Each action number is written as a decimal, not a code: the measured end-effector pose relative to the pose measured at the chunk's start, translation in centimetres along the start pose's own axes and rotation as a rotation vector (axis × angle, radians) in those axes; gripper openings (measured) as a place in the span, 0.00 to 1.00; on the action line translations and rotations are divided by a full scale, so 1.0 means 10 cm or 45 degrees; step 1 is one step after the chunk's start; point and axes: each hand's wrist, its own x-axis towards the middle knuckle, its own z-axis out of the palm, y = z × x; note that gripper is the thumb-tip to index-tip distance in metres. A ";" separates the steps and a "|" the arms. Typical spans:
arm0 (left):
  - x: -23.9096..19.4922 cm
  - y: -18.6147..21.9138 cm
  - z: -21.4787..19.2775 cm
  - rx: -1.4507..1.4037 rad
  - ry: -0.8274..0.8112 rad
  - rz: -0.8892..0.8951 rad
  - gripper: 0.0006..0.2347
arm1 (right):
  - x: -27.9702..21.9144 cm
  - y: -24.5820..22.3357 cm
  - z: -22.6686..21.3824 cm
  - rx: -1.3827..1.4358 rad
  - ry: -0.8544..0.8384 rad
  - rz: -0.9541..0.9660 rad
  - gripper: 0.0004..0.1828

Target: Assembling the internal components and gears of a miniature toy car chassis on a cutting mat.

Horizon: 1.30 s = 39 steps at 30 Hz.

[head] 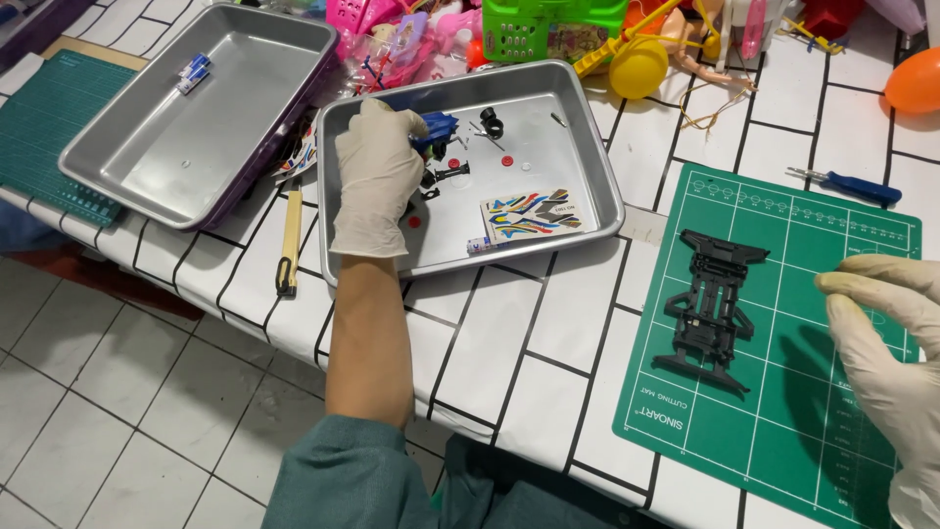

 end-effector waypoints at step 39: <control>0.01 0.97 -0.15 -0.824 0.236 0.484 0.04 | 0.13 -0.36 -0.17 -0.216 0.117 -0.133 0.10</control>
